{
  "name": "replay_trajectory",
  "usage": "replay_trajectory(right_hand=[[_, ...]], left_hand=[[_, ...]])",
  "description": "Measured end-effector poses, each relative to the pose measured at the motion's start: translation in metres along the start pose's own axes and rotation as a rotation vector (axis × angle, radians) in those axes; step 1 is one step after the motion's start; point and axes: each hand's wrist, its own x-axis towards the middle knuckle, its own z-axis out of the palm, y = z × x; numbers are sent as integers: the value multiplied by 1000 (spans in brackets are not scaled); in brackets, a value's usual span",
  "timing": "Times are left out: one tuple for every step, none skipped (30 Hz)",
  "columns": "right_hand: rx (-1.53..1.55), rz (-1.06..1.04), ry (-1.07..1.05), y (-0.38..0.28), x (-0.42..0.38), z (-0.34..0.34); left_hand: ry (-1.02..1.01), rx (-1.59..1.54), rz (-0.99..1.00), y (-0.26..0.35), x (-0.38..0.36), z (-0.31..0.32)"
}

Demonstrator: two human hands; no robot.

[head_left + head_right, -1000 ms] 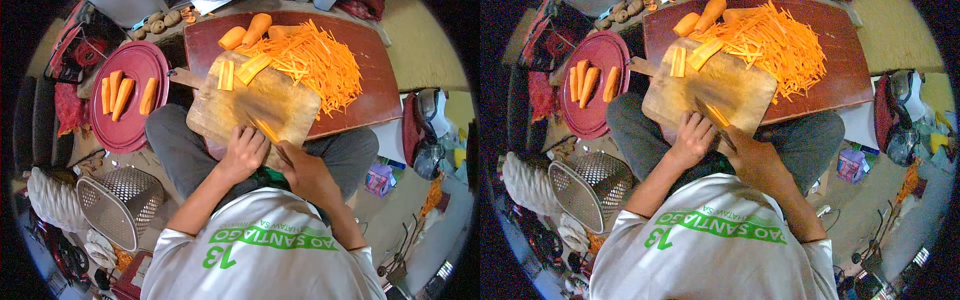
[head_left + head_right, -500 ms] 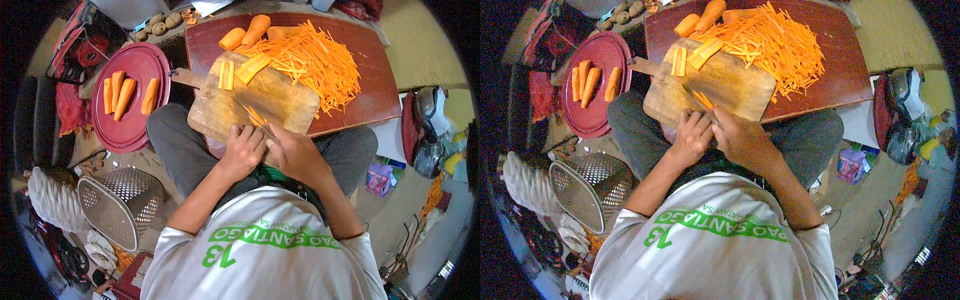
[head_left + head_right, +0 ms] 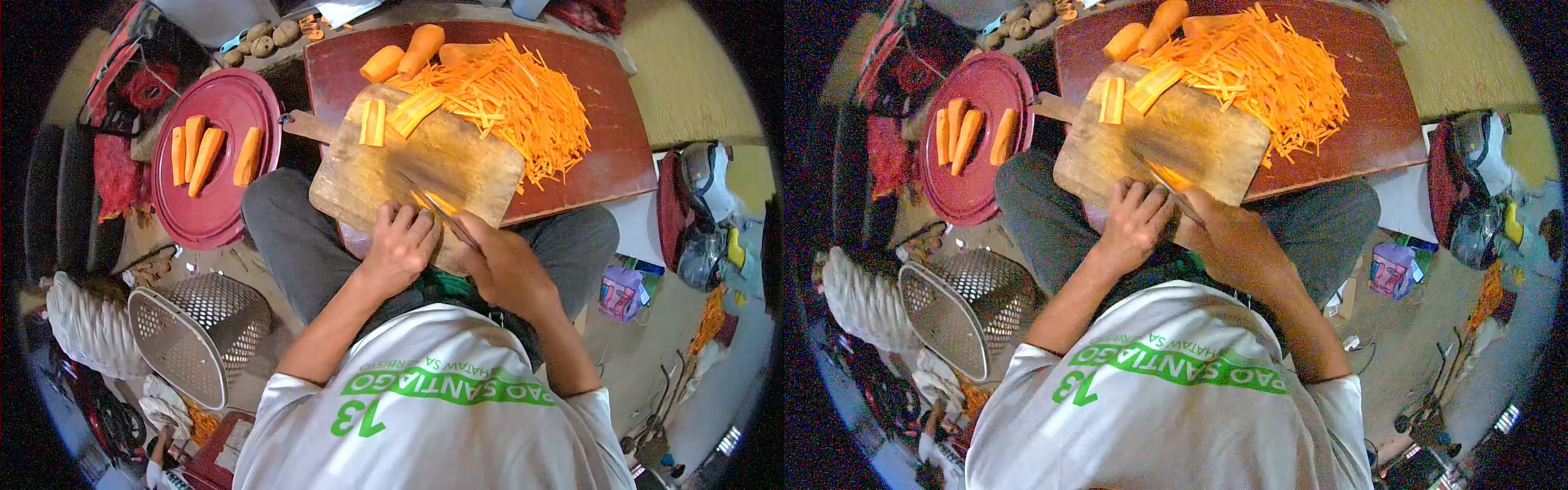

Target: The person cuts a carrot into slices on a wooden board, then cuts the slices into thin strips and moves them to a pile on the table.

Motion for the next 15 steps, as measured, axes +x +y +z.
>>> replay_trajectory(right_hand=[[-2,12,-12,2,-7,1],[-3,24,-23,3,-14,2],[-2,37,-29,5,-18,3],[8,0,1,6,-12,8],[16,-37,33,8,-2,15],[25,-74,66,11,5,19],[44,-111,76,15,11,20],[65,-145,86,18,17,21],[81,-183,99,19,21,19],[85,-108,68,14,15,12],[88,-32,29,5,3,1],[90,45,-14,0,-4,-5],[80,45,-28,0,-4,-2],[73,47,-36,0,-3,4],[66,50,-39,1,-2,10]], left_hand=[[-1,5,-2,0,0,0],[-3,11,-1,0,0,0],[-7,16,4,0,0,-1],[-13,10,0,0,0,-1],[-17,6,-3,0,1,-1],[-23,1,-5,1,0,-1],[-15,-4,-7,2,-1,0],[-11,-11,-7,2,-3,1],[-1,-16,-6,0,-3,1],[-3,-3,-4,-1,-2,1],[-6,9,-11,0,-3,0],[-10,20,-22,1,-4,-1],[-12,19,-23,2,-5,-2],[-15,17,-18,2,-4,-3],[-17,14,-7,2,-3,-4]])
